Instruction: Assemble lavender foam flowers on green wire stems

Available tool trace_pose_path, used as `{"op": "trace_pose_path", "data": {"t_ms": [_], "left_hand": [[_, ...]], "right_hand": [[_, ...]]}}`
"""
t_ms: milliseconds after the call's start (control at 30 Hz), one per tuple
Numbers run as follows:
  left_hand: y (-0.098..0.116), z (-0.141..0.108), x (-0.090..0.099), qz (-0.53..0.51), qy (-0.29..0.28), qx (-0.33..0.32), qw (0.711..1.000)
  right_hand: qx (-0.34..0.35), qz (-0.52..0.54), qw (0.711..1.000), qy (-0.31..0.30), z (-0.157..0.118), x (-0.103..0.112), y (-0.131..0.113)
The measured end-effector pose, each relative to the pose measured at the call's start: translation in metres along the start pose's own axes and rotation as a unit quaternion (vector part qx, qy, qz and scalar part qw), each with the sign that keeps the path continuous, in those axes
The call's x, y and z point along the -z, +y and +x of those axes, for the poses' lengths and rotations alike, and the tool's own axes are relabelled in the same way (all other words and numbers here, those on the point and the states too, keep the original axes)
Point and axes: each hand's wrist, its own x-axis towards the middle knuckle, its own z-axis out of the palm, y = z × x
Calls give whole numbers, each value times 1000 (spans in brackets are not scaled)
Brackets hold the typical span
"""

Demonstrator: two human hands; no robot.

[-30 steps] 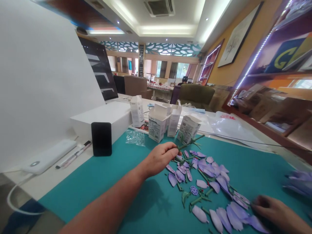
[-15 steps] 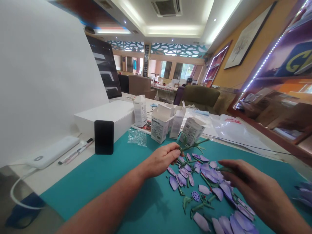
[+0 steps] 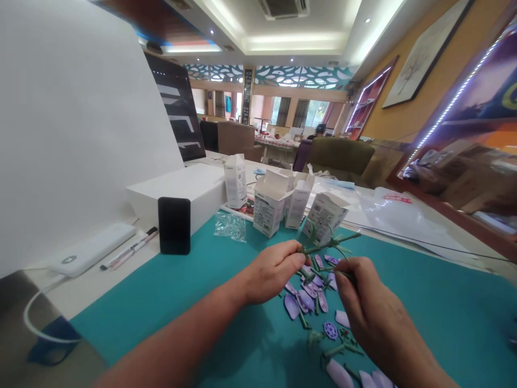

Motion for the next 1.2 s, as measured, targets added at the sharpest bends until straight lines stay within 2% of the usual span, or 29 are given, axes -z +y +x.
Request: {"op": "trace_pose_path", "data": {"t_ms": [100,233,467,567,733,800,967,1200], "left_hand": [[-1,0,-1,4,-4,-9,1000],[-1,0,-3,16,-3,-11,1000],[-1,-1,-5,28,1,-25,999],[0,-1,-5,33,3,-34,999],[2,-1,-5,47,11,-40,998],[3,-1,-5,49,11,-43,998],[5,-2,-5,62,11,-48,997],[6,-2,-5,52,13,-55,997]], "right_hand": [[47,28,998,12,1,-4,3],[114,66,989,65,1,-7,4],[104,128,979,119,-3,-10,1],[76,174,974,123,-5,-11,3],[-58,313,943,97,-4,-13,0],[-85,344,931,87,-4,-14,-2],[-98,384,915,81,-3,-16,-5],[-125,391,908,87,-4,-15,-6]]}}
